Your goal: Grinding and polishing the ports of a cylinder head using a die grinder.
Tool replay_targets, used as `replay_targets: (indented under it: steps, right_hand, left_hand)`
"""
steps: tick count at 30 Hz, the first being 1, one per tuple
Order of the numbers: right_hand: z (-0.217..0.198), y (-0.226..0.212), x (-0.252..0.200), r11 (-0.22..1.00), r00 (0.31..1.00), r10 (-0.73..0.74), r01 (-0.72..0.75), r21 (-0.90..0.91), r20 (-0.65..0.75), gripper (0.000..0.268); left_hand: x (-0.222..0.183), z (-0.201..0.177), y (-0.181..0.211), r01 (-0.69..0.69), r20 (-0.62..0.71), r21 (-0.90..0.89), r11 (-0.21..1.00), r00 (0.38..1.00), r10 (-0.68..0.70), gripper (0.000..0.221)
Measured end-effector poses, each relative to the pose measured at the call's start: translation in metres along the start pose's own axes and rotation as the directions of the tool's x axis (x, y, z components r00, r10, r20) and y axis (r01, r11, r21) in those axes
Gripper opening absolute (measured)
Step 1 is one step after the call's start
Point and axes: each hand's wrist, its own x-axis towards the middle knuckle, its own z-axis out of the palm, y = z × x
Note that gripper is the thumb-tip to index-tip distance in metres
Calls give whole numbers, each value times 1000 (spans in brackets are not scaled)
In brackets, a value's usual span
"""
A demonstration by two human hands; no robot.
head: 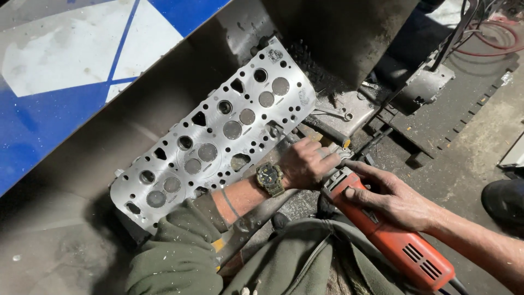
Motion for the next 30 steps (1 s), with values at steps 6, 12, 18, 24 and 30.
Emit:
replay_targets:
  steps: [6,12,18,24,30]
  right_hand:
    - [-7,13,6,1000,1000,-13,13,-26,9,71]
    - [-8,7,6,999,1000,15,-14,-45,23,70]
    - [-8,-1,4,999,1000,5,-4,-47,22,71]
    - [-8,-13,1,995,999,12,-8,-103,38,70]
    - [-6,-26,-5,996,999,14,-10,-84,39,74]
  left_hand:
    - [3,-5,-2,8,16,-6,1000,1000,-8,10]
    - [4,-5,-2,12,15,-3,1000,1000,-12,7]
    - [11,-13,-1,27,17,2,1000,999,-27,4]
    - [11,-17,-3,30,-39,28,999,999,-29,16]
    - [7,-9,-2,41,-66,22,999,997,-39,18]
